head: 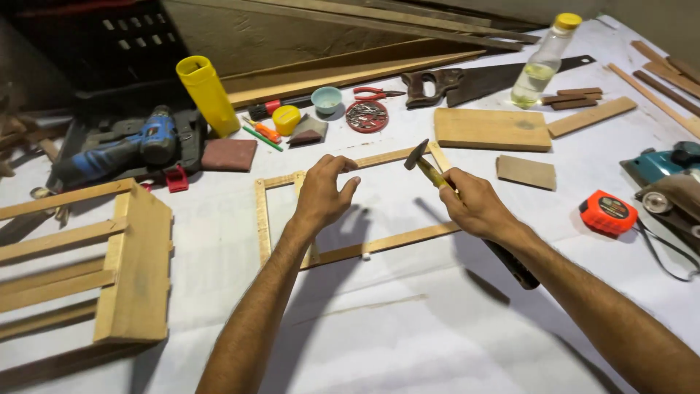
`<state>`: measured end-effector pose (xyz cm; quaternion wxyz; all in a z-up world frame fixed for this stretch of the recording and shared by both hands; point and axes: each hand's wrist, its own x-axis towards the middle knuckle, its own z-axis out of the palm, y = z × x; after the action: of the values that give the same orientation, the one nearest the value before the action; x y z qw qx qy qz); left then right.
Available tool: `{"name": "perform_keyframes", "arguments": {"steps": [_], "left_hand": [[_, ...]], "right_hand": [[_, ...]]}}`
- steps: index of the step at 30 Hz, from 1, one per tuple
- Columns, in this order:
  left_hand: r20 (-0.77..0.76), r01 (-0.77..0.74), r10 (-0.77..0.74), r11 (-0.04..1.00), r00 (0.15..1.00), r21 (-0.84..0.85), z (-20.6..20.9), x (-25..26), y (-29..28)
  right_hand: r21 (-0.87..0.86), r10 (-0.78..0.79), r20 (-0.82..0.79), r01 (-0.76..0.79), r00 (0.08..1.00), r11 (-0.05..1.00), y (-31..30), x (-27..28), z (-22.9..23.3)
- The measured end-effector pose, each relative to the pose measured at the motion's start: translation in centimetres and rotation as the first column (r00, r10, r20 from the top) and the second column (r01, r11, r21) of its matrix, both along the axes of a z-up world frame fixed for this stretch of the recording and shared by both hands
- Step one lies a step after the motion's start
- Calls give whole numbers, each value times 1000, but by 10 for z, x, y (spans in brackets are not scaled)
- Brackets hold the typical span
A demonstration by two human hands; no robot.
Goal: The person assembles a small wooden frame on a workbench. They pick nails from a tin, position thin wooden crossbars across the frame, hammer the nails in, measure the frame with a tape measure, and sand a small wooden block by hand.
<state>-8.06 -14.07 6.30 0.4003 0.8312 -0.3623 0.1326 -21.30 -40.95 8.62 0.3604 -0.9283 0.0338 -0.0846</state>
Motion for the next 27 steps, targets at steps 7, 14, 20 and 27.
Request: {"name": "perform_keyframes", "arguments": {"steps": [7,14,20,27], "left_hand": [[-41,-207,209,977,977,59,-8,0,96],[-59,-135,176,894,983,427,-18,-7,110],[-31,-121,174,792,984,598,-15,-6,103],[-114,-71,173,797,978,599,-4,-1,102]], "right_hand": [[8,151,-35,-151,988,989,85,59,2],[-6,284,-100,-286,954,958,127,98,-8],[-9,368,58,-368,928,930,139,115,-9],[-31,359,99,-358,928,933,146,129,-15]]}}
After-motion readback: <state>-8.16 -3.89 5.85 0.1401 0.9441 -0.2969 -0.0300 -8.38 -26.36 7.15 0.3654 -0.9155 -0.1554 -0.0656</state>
